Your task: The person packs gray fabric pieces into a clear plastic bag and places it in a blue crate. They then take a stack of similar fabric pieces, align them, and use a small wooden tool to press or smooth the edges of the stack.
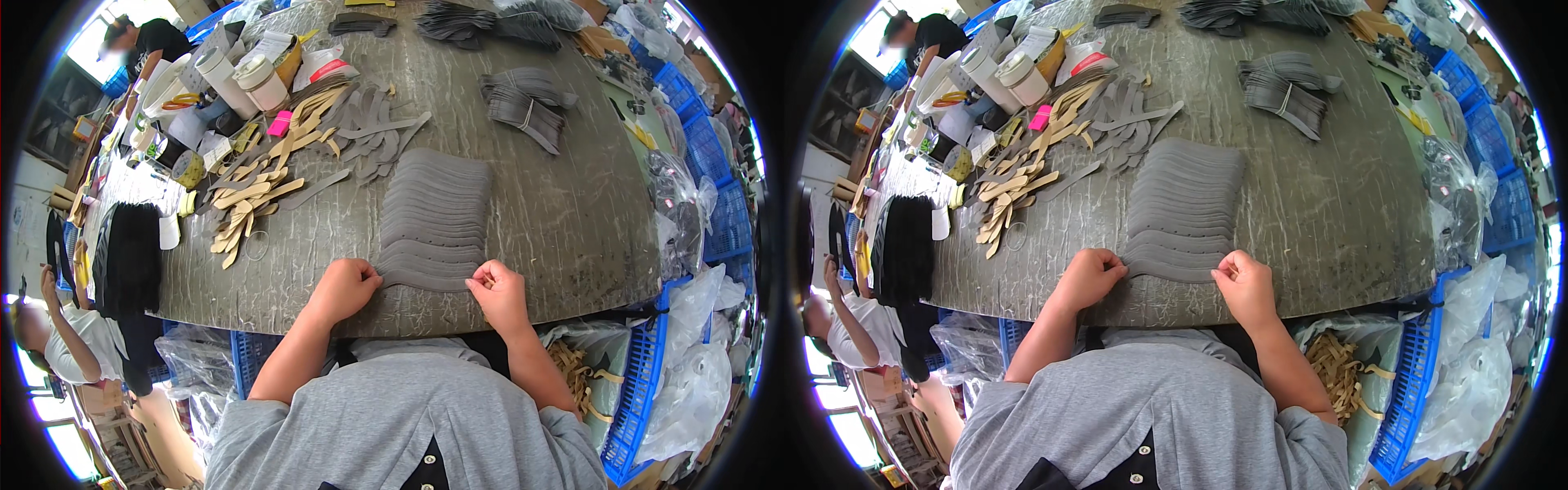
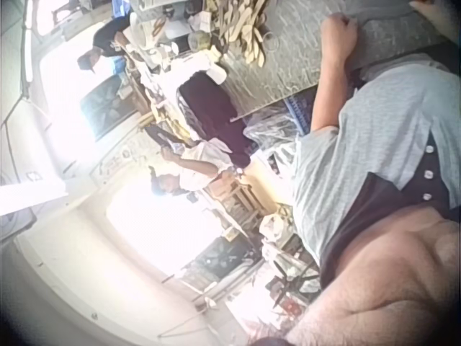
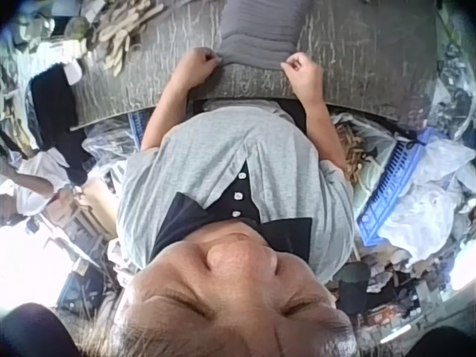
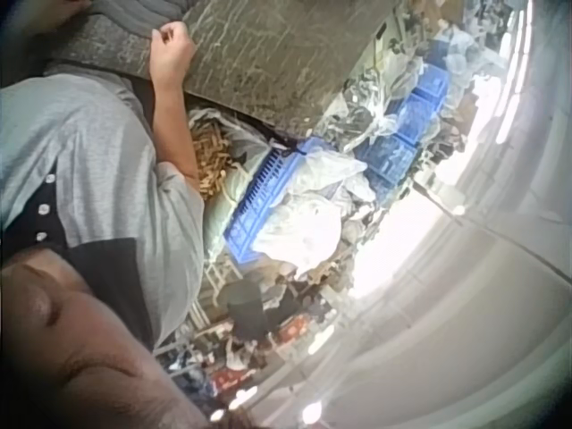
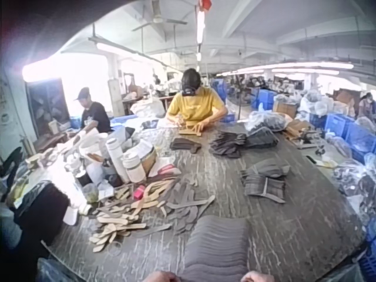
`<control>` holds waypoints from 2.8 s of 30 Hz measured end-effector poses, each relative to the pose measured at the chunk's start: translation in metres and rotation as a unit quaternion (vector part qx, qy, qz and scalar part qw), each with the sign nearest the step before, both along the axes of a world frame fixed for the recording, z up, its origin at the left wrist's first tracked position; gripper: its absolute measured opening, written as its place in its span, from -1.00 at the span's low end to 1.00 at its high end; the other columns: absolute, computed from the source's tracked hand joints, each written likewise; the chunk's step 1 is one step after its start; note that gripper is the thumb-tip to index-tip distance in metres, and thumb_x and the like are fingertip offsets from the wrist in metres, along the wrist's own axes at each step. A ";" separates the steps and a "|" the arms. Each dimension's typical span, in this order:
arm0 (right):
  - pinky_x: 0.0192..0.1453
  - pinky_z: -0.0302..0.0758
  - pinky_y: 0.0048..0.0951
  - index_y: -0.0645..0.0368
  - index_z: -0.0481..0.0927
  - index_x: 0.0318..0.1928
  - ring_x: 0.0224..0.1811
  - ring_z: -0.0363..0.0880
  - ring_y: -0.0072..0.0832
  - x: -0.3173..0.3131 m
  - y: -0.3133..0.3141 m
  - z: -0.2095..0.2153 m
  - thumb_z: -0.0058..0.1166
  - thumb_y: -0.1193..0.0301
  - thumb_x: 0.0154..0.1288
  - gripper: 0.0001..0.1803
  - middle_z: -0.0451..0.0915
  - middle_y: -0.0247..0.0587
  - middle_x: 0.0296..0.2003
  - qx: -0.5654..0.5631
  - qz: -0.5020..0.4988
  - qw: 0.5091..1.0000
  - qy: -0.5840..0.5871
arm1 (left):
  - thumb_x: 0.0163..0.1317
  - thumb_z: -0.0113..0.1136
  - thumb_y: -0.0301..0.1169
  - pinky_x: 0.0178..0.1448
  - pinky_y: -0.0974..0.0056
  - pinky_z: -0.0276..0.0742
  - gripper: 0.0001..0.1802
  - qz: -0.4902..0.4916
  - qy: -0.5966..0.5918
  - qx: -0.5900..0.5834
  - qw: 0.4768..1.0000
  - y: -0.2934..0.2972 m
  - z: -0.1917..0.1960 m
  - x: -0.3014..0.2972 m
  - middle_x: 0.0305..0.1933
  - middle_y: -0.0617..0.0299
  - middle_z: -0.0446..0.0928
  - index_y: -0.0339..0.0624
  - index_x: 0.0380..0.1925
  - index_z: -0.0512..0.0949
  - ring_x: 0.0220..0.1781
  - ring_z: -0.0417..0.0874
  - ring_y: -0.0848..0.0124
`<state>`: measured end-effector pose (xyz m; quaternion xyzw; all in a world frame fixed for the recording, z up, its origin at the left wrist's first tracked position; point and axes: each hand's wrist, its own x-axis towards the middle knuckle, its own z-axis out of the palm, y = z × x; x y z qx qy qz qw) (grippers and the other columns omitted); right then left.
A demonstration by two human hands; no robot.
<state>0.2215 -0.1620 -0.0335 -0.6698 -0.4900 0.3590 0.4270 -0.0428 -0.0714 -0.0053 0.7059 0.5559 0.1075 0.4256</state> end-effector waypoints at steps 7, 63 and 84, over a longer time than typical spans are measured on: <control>-0.38 0.52 -0.29 0.16 0.55 -0.27 -0.41 0.55 -0.26 -0.013 -0.001 0.002 0.20 0.57 0.06 -0.81 0.44 -0.18 -0.42 0.119 0.060 0.940 -0.315 | 0.08 0.28 -0.35 -0.28 0.17 0.54 -0.77 -0.004 0.022 0.033 0.999 -0.001 0.000 0.004 -0.52 -0.07 0.61 -0.34 -0.40 0.65 -0.45 0.66 0.17; -0.26 0.51 -0.57 0.24 0.67 -0.23 -0.32 0.59 -0.62 -0.050 0.022 0.059 0.24 0.53 0.18 -0.87 0.67 -0.32 -0.33 -0.117 0.232 0.884 0.389 | 0.26 0.13 0.01 -0.22 0.11 0.60 -0.22 -0.281 -0.132 0.268 0.912 -0.033 0.055 0.040 -0.04 -0.02 0.40 -0.20 0.33 0.15 -0.20 0.60 0.06; -0.27 0.37 -0.64 0.01 0.43 -0.32 -0.59 0.14 -0.61 0.082 0.030 0.048 -0.08 0.33 0.42 -0.87 0.15 -0.44 -0.61 0.209 -0.039 0.780 0.589 | 0.12 0.32 -0.55 -0.47 0.49 0.33 -0.95 0.076 -0.192 0.060 0.977 0.004 0.062 -0.027 -0.57 0.39 0.52 -0.28 -0.46 0.62 -0.55 0.46 0.63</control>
